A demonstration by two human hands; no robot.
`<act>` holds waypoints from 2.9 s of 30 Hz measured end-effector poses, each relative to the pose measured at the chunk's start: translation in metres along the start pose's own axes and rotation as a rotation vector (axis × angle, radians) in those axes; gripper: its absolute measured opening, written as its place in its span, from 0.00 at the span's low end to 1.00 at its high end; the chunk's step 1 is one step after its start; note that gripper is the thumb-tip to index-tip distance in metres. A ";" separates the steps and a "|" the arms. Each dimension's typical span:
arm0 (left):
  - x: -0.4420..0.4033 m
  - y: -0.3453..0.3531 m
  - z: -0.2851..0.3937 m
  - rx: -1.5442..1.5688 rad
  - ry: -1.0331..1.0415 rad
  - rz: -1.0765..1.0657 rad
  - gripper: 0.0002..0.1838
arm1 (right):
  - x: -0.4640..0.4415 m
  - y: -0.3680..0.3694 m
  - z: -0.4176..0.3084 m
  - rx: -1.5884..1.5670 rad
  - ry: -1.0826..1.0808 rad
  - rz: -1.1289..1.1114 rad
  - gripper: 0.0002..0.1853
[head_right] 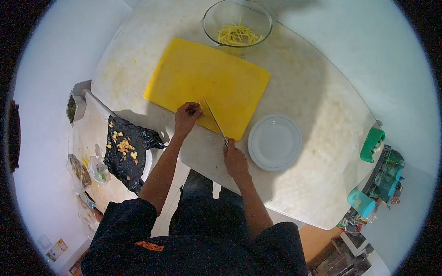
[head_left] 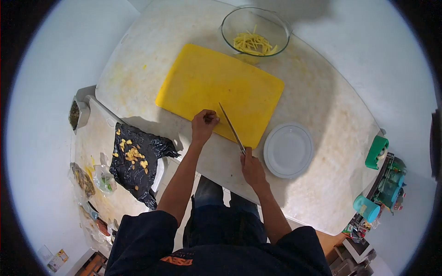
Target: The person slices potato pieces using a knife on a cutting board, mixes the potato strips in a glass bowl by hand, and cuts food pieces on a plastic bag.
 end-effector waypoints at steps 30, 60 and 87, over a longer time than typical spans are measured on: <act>0.021 0.032 0.023 0.753 -0.349 -0.283 0.16 | 0.008 0.006 -0.013 -0.833 0.128 -0.181 0.18; 0.008 0.035 0.038 -0.294 0.158 0.039 0.13 | 0.009 -0.042 -0.015 -0.087 -0.103 0.258 0.16; 0.013 0.039 0.056 -0.385 0.262 0.095 0.14 | -0.008 -0.031 -0.008 0.001 -0.111 0.209 0.18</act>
Point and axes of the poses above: each hand's wrist, its own x-axis away from the middle knuckle, its own y-axis out of the palm, z = x × y, the point moved 9 cm from there along -x, towards the middle knuckle, and after that the axes turned 7 degrees about z, right-handed, at the moved point
